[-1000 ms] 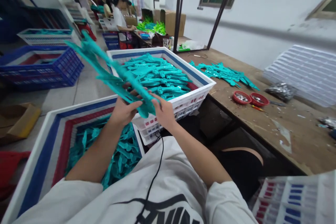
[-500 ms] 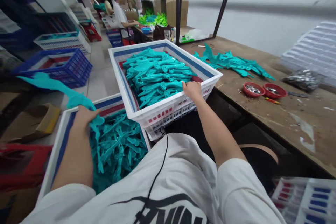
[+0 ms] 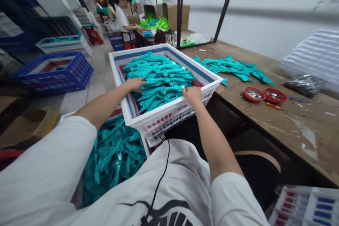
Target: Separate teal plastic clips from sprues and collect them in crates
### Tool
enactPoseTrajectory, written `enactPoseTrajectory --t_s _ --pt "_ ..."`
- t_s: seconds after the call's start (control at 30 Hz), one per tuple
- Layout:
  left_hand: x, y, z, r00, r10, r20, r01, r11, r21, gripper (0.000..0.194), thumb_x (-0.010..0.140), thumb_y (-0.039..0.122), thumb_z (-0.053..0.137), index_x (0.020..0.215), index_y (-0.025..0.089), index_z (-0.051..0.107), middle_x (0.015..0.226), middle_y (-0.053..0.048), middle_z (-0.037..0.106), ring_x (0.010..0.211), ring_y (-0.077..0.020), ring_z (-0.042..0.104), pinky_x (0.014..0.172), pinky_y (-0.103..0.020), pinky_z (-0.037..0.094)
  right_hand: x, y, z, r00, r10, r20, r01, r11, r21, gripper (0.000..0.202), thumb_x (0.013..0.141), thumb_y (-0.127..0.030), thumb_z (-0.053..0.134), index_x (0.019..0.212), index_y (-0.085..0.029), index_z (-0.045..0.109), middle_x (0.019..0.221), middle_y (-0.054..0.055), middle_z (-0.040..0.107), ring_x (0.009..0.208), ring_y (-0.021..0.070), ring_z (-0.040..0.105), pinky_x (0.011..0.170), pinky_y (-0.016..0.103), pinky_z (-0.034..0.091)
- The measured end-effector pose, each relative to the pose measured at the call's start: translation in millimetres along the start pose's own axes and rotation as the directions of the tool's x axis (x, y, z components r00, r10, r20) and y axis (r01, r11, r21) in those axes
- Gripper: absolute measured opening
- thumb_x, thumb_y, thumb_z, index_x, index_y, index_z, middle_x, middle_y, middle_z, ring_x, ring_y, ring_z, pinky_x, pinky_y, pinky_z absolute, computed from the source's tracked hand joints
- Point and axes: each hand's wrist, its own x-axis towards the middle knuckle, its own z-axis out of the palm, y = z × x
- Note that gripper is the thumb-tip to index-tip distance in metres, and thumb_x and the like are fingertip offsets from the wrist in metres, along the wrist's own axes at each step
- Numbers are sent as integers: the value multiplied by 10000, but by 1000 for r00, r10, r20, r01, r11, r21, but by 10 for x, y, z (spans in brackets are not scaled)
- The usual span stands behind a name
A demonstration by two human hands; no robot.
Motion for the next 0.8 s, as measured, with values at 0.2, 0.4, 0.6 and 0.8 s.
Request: enactPoseTrajectory --t_s 0.2,0.4,0.6,0.8 --pt "160 -353 -98 994 37 99 -50 990 133 635 801 404 994 1391 180 920 1616 -254 770 1381 -437 747 1079 -431 603 8 -24 -39 999 16 34 -17 999 33 651 1291 -447 361 1381 -167 941 1478 212 859 1467 319 718 1238 427 395" --pt "94 -548 -317 996 62 66 -72 985 157 504 869 408 947 1349 253 946 1654 -178 784 1367 -426 764 1017 -410 585 -8 -29 -40 999 24 26 -24 1000 13 637 1291 -427 366 1353 -175 948 1431 195 876 1425 298 738 1201 401 399" --pt "89 -526 -482 997 66 33 -70 990 124 333 870 263 1000 1201 256 961 1522 -107 861 1312 -342 783 1088 -354 562 12 -57 -54 998 48 33 -48 999 1 618 1281 -414 376 1331 -186 948 1426 184 879 1414 286 744 1182 394 403" --pt "-161 -792 -1753 973 -28 -231 38 998 40 310 926 277 1037 1008 49 845 1243 9 907 1330 -209 813 1404 -529 473 18 -57 -55 997 59 39 -62 996 59 564 1266 -395 431 1288 -158 943 1415 205 877 1420 309 743 1213 404 390"
